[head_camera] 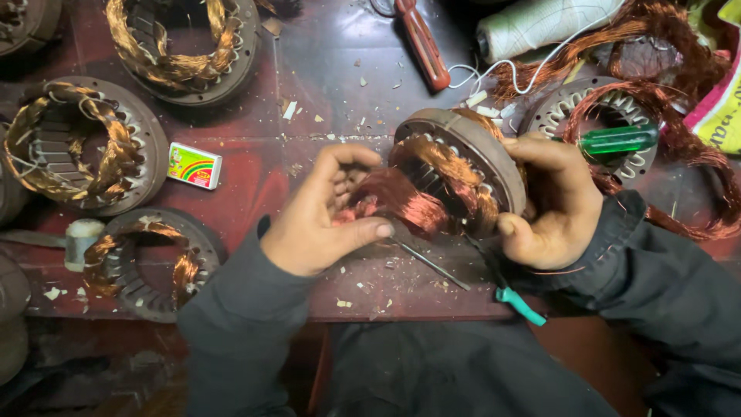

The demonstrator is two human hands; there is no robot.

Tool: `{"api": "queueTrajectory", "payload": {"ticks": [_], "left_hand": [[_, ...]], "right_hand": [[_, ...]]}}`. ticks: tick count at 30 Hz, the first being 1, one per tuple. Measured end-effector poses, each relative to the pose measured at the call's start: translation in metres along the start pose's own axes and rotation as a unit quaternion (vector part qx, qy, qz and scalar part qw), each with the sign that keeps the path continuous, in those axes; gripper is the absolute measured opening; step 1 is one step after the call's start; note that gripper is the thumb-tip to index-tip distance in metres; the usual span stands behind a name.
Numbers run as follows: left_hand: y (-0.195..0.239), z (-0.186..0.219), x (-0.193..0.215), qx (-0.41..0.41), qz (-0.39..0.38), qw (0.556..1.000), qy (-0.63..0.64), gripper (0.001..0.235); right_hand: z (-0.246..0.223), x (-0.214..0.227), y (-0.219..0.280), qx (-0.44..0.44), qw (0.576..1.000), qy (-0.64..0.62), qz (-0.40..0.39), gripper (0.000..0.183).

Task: The person winds copper wire into the slots of a motor stator, using a metal tool to push the wire into place and white insulating spacers to separate layers. The person repeatedly rotates the stator and adjusts the wire to maintain tension and alignment.

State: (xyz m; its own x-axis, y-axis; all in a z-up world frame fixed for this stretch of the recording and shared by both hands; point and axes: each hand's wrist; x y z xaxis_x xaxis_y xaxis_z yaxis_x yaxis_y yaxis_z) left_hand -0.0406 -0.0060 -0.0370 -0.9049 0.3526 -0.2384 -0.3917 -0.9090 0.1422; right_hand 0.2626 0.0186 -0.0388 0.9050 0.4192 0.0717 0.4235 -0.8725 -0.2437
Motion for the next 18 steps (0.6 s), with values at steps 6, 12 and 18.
{"api": "queueTrajectory", "payload": {"ticks": [6,12,18], "left_hand": [[0.015,0.02,0.008,-0.042,-0.023,0.966,-0.252,0.056],[0.049,0.008,0.007,-0.075,0.133,0.982,0.109,0.053],[0.095,-0.031,0.023,-0.155,0.154,0.912,0.346,0.034]], "right_hand": [[-0.001,-0.005,-0.001,0.024,1.0,0.019,-0.001,0.062],[-0.003,-0.003,0.005,-0.039,0.999,0.007,0.016,0.066],[-0.006,-0.003,0.006,-0.057,0.997,-0.034,0.034,0.066]]}}
Point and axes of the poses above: each hand's wrist, its own y-axis away from the middle knuckle, its own x-axis out of the back of the hand, z = x × y, and after that the axes turned 4 degrees about -y, right-handed
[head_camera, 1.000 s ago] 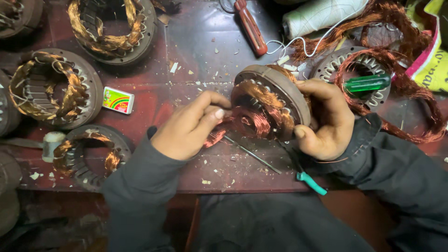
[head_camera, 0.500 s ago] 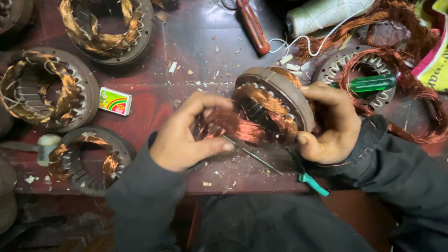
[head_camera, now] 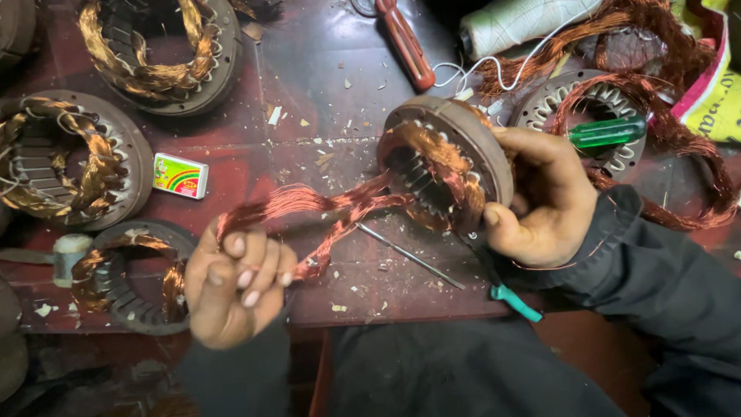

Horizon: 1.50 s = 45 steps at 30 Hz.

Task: The person winds copper wire into the slots of a motor stator, using a metal tool to push the wire into place and white insulating spacers to separate layers. The person repeatedly rotates the stator and adjusts the wire to maintain tension and alignment.

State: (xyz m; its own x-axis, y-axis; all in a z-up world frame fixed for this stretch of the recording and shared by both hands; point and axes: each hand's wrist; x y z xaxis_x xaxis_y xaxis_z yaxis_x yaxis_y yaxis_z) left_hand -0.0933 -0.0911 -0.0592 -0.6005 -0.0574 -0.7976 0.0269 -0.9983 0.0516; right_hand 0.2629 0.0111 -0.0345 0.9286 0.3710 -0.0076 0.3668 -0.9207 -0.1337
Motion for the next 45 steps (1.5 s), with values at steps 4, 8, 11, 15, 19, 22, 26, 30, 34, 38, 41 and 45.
{"api": "queueTrajectory", "payload": {"ticks": [4,8,11,15,19,22,26,30,34,38,41,45], "left_hand": [[0.026,0.003,0.011,0.041,0.055,0.996,-0.055,0.031],[0.03,0.006,-0.009,0.088,0.139,0.948,-0.273,0.051],[0.019,0.01,-0.036,0.095,0.145,0.874,-0.453,0.064],[-0.001,0.01,-0.073,0.046,0.138,0.709,-0.69,0.078],[-0.019,0.01,-0.097,-0.192,-0.006,0.375,-0.907,0.064],[-0.026,0.007,-0.102,-0.178,-0.095,0.33,-0.922,0.058],[-0.032,-0.001,-0.092,-0.158,-0.108,0.357,-0.914,0.05],[-0.021,0.009,-0.075,-0.113,-0.1,0.588,-0.795,0.036],[-0.009,0.019,-0.052,0.233,0.085,0.93,-0.27,0.038],[-0.005,0.011,-0.033,0.118,0.165,0.968,-0.15,0.033],[-0.008,0.003,-0.025,0.07,0.2,0.952,-0.223,0.027],[0.001,-0.001,-0.042,0.028,0.165,0.87,-0.463,0.024]], "right_hand": [[-0.003,-0.002,-0.001,-0.001,0.999,-0.043,0.01,0.068],[-0.008,-0.001,-0.001,0.019,1.0,0.02,-0.003,0.069],[-0.011,-0.001,-0.007,0.056,0.987,0.147,-0.016,0.074],[-0.015,-0.003,-0.019,0.183,0.953,0.234,-0.067,0.068],[-0.02,-0.009,-0.019,0.19,0.943,0.26,-0.083,0.065],[-0.021,-0.015,-0.017,0.179,0.946,0.261,-0.075,0.065],[-0.02,-0.017,-0.013,0.164,0.951,0.26,-0.041,0.065],[-0.017,-0.014,-0.011,0.129,0.965,0.229,-0.02,0.067],[-0.017,-0.009,-0.011,0.113,0.968,0.222,-0.023,0.068],[-0.018,-0.009,-0.01,0.15,0.948,0.274,-0.052,0.07],[-0.015,-0.013,-0.007,0.172,0.949,0.259,-0.054,0.069],[-0.015,-0.009,-0.006,0.117,0.962,0.24,-0.054,0.073]]}}
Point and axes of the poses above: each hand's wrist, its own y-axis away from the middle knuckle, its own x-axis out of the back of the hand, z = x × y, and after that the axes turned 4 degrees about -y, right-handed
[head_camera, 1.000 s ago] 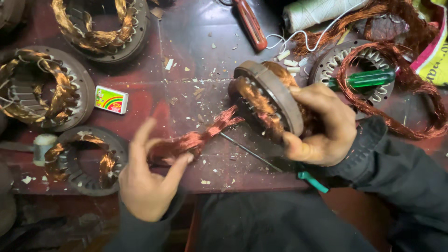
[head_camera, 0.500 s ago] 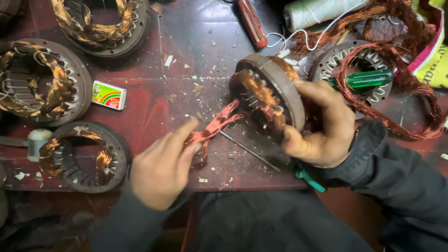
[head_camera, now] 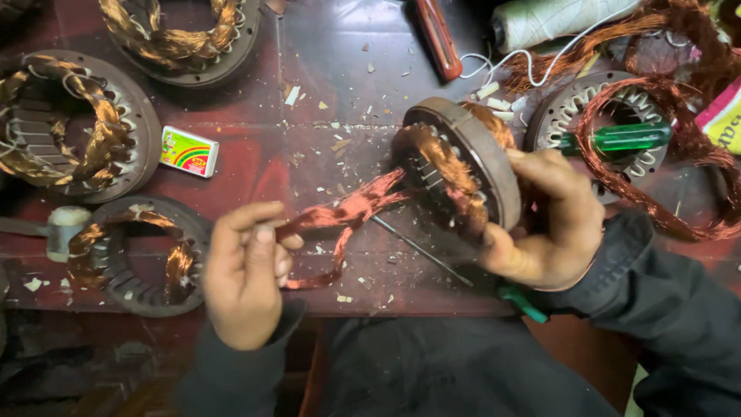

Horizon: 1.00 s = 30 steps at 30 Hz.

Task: The person winds copper wire into the slots of a motor stator, using a metal tool to push the wire into place and white insulating spacers to separate layers. The person repeatedly rotates the stator and adjusts the wire to maintain tension and alignment.

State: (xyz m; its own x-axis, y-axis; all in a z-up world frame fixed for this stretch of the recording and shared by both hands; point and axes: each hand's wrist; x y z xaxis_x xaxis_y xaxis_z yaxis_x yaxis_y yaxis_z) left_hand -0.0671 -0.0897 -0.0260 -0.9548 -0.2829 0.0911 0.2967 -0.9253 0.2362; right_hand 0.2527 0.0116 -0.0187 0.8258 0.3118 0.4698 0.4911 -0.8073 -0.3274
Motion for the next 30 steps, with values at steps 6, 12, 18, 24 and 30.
{"api": "queueTrajectory", "payload": {"ticks": [6,12,18,24,30], "left_hand": [[0.001,0.038,-0.023,-0.277,0.082,0.832,-0.473,0.04],[-0.01,0.054,-0.069,-0.371,0.036,0.739,-0.562,0.046],[-0.025,0.052,-0.073,-0.37,-0.017,0.744,-0.556,0.032],[-0.041,0.045,-0.066,-0.32,-0.034,0.824,-0.466,0.031],[-0.056,0.041,-0.063,-0.289,-0.044,0.863,-0.411,0.026]], "right_hand": [[0.007,0.002,0.008,-0.007,0.997,-0.072,0.0,0.068],[0.016,0.005,0.014,-0.033,0.996,-0.085,0.02,0.069],[0.012,0.007,0.018,-0.073,0.988,-0.127,0.039,0.065],[0.01,0.015,0.017,-0.118,0.982,-0.14,0.038,0.064],[0.012,0.018,0.018,-0.118,0.985,-0.121,0.037,0.067]]}}
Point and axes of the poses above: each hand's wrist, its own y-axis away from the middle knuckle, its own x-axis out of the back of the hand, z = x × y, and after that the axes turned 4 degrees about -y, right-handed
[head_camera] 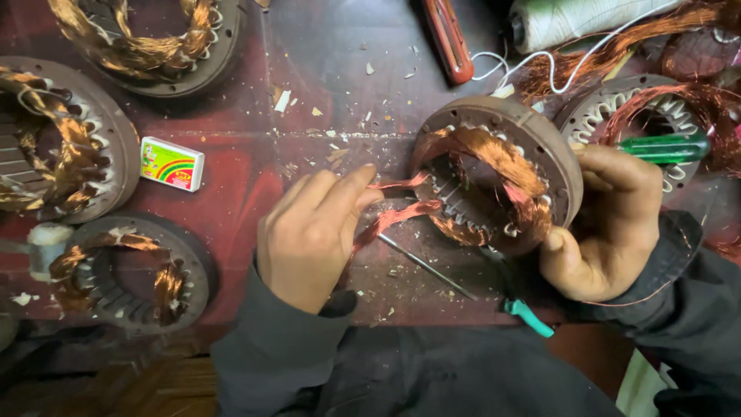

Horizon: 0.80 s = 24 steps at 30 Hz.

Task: The person winds copper wire into the slots of a motor stator, using a metal tool to push the wire into place and white insulating spacers to separate layers. The person repeatedly rotates the stator and adjusts the wire to maintain tension and alignment.

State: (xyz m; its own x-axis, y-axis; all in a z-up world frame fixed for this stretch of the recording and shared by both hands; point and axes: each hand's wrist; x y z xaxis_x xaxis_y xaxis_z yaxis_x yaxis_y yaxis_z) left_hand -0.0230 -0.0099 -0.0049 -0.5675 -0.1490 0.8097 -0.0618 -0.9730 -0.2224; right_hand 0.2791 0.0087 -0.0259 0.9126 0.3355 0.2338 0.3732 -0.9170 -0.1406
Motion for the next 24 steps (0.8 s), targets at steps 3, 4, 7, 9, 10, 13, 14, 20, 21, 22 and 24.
{"api": "queueTrajectory", "payload": {"ticks": [3,4,7,9,10,13,14,20,21,22,24], "left_hand": [[-0.005,-0.002,0.008,-0.031,0.008,0.998,-0.046,0.025],[-0.006,0.0,0.009,-0.047,0.011,0.997,-0.062,0.026],[0.006,0.015,0.017,-0.06,0.083,0.982,-0.157,0.035],[0.016,0.025,0.027,-0.137,0.075,0.979,-0.129,0.024],[0.02,0.027,0.03,-0.173,0.07,0.976,-0.116,0.02],[0.026,0.036,0.018,-0.23,0.036,0.966,-0.112,0.027],[0.026,0.038,0.011,-0.202,0.02,0.973,-0.109,0.03],[0.029,0.033,-0.013,-0.142,0.002,0.983,-0.118,0.036],[0.032,0.033,-0.014,-0.138,0.004,0.983,-0.123,0.036],[0.033,0.032,-0.014,-0.136,0.008,0.982,-0.129,0.036],[0.034,0.032,-0.016,-0.13,0.018,0.983,-0.126,0.036]], "right_hand": [[0.001,-0.003,-0.003,0.0,1.0,-0.027,0.005,0.066],[0.0,-0.002,-0.002,-0.002,0.999,-0.034,0.004,0.066],[0.004,-0.003,0.005,0.002,0.999,-0.047,-0.007,0.066],[0.007,-0.007,0.006,0.013,0.999,-0.049,-0.003,0.067],[0.007,-0.009,0.007,0.02,0.999,-0.051,-0.003,0.067],[0.008,-0.015,0.006,0.045,0.997,-0.057,-0.01,0.069],[0.008,-0.018,0.007,0.05,0.997,-0.062,-0.014,0.07],[0.014,-0.02,0.008,0.066,0.998,-0.018,-0.017,0.069],[0.014,-0.02,0.01,0.047,0.999,-0.021,-0.013,0.07],[0.015,-0.019,0.009,0.067,0.997,-0.015,-0.02,0.068],[0.015,-0.019,0.008,0.105,0.994,-0.001,-0.034,0.066]]}}
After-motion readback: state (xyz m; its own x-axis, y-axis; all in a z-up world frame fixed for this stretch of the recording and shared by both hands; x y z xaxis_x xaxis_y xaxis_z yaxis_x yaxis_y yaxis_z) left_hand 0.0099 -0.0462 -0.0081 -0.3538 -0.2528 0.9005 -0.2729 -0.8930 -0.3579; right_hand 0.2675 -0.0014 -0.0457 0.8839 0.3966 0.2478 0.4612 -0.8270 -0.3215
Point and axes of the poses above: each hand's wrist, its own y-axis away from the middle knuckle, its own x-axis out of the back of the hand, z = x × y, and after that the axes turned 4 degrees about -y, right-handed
